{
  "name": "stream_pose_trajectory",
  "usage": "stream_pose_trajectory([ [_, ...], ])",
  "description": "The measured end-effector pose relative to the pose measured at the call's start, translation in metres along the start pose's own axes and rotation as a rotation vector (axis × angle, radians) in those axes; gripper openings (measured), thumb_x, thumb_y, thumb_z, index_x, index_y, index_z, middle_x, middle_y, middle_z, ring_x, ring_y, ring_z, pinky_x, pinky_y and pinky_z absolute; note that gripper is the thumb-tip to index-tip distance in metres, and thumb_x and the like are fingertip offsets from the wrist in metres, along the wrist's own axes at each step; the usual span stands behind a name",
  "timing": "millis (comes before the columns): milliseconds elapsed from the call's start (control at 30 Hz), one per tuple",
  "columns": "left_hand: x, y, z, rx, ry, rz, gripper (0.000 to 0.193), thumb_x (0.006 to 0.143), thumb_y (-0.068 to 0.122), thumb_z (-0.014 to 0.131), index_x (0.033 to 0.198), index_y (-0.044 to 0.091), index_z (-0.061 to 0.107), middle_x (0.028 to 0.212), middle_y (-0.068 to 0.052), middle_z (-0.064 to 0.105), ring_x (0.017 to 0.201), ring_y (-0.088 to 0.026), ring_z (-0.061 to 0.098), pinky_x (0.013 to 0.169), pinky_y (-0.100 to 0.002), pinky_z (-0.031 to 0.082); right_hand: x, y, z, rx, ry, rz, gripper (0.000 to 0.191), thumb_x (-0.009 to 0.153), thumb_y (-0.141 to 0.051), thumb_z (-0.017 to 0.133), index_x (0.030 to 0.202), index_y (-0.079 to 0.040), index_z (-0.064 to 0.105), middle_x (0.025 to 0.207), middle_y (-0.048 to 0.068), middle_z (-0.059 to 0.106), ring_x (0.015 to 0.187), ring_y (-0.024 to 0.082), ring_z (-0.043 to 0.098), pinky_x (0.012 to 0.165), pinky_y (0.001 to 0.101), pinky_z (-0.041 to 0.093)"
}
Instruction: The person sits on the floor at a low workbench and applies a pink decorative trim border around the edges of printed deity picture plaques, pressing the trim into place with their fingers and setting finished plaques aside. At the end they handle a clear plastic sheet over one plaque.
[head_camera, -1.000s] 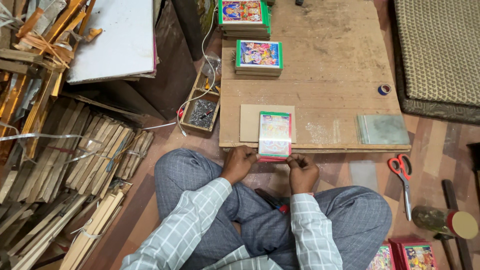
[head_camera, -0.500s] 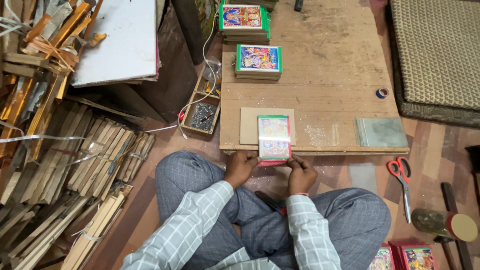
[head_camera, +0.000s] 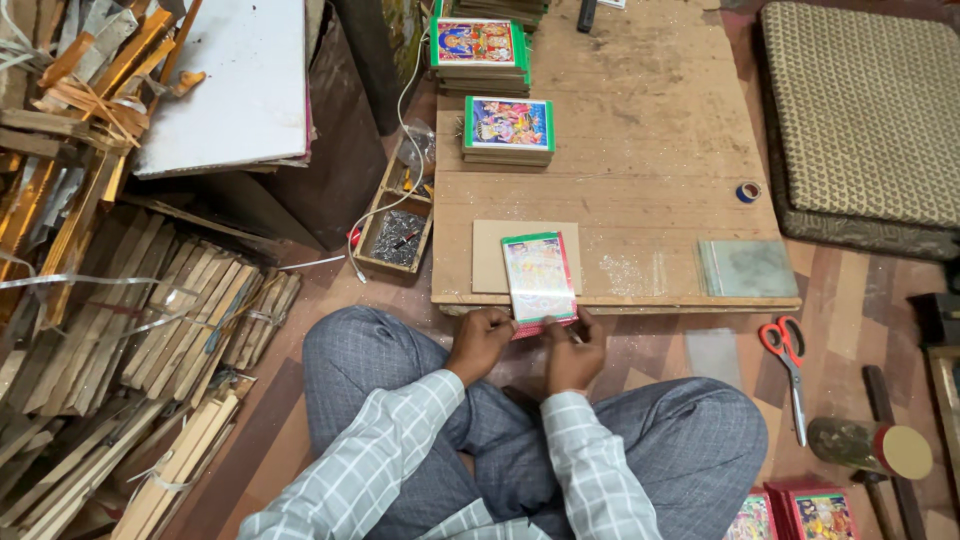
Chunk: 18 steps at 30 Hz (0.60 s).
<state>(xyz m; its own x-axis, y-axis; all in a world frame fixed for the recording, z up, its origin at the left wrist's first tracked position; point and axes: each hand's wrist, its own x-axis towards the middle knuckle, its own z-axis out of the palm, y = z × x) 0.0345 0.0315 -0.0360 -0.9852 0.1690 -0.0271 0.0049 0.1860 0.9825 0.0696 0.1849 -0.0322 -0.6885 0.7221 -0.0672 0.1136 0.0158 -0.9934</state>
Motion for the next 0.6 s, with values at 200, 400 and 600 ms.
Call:
stream_pose_trajectory([
  [200, -0.001, -0.008, 0.002, 0.013, -0.008, -0.086, 0.02, 0.087, 0.018, 0.074, 0.083, -0.002, 0.075, 0.068, -0.011, 0.071, 0.061, -0.014, 0.065, 0.059, -0.033, 0.051, 0.028, 0.017, -0.007, 0.369, 0.036, 0.16, 0.023, 0.089, 0.001, 0.073, 0.112, 0.007, 0.073, 0.105, 0.013, 0.077, 0.094, 0.021, 0.072, 0.084, 0.0296, 0.059],
  [400, -0.007, -0.004, 0.012, -0.133, -0.02, -0.13, 0.019, 0.088, 0.016, 0.072, 0.084, -0.002, 0.075, 0.069, -0.005, 0.072, 0.063, -0.011, 0.064, 0.059, -0.031, 0.05, -0.014, 0.015, 0.007, 0.653, -0.176, 0.674, 0.014, 0.088, -0.005, 0.074, 0.091, -0.004, 0.061, 0.081, 0.012, 0.065, 0.07, 0.025, 0.064, 0.061, 0.039, 0.056],
  [600, -0.021, 0.078, -0.004, 0.018, 0.028, 0.073, 0.023, 0.086, 0.016, 0.074, 0.103, 0.001, 0.077, 0.094, -0.013, 0.075, 0.087, -0.024, 0.07, 0.077, -0.036, 0.054, 0.007, -0.041, -0.01, 0.441, -0.212, 0.37, 0.019, 0.078, 0.007, 0.069, 0.097, 0.004, 0.069, 0.089, 0.016, 0.076, 0.077, 0.026, 0.075, 0.071, 0.0352, 0.063],
])
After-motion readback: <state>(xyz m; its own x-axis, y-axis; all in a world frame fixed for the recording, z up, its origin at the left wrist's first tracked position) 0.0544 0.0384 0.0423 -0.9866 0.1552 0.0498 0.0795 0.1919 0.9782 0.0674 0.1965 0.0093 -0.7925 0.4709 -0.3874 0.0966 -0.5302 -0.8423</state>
